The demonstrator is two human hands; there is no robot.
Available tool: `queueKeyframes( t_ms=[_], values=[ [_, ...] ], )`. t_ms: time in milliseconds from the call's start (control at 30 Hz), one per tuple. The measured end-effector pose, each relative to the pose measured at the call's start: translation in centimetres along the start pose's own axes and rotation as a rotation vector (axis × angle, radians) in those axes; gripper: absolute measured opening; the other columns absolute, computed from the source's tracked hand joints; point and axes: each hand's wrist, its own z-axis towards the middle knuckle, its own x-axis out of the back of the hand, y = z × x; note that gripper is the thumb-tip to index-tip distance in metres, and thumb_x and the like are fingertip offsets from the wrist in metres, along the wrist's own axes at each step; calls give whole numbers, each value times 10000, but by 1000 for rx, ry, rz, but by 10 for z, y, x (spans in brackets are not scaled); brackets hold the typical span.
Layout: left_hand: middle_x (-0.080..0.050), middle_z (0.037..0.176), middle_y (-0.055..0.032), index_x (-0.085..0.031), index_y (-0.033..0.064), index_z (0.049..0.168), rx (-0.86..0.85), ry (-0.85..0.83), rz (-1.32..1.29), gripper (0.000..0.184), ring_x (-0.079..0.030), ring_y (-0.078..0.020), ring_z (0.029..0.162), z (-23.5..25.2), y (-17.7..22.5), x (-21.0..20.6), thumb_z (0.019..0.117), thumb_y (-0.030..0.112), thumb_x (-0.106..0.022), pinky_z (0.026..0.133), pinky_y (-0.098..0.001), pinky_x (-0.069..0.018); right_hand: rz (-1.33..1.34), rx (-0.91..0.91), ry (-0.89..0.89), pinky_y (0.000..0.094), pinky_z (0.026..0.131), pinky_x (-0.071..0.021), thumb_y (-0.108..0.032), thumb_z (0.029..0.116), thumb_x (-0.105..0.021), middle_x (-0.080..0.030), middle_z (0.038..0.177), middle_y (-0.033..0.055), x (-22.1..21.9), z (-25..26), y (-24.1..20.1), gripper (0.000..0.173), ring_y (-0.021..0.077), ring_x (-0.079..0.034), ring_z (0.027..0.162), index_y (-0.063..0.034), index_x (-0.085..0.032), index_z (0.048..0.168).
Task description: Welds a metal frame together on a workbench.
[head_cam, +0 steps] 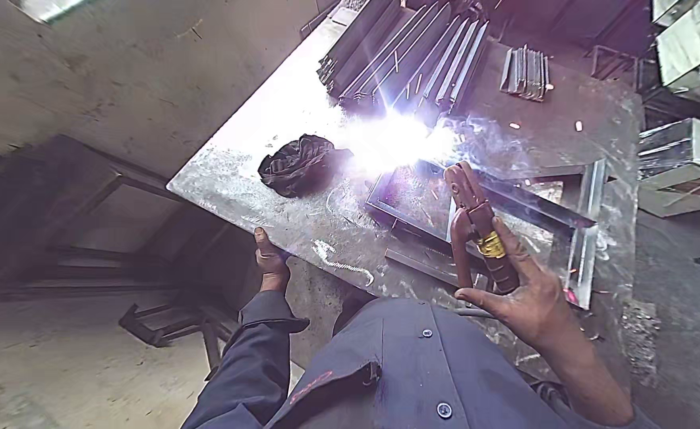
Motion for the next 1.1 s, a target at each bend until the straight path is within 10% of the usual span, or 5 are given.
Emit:
queueKeyframes(
  t_ms=[1100],
  values=[
    [-742,1119,-122,-624,42,1275,32,-26,-30,603,-741,-210,1004,8,-6,4,1104,535,-323,848,-470,-628,34,-31,-6,330,801,-581,-804,688,-748,-696,1205,101,0,5,-6,1113,114,-665,941,-162,-468,1552]
  ],
)
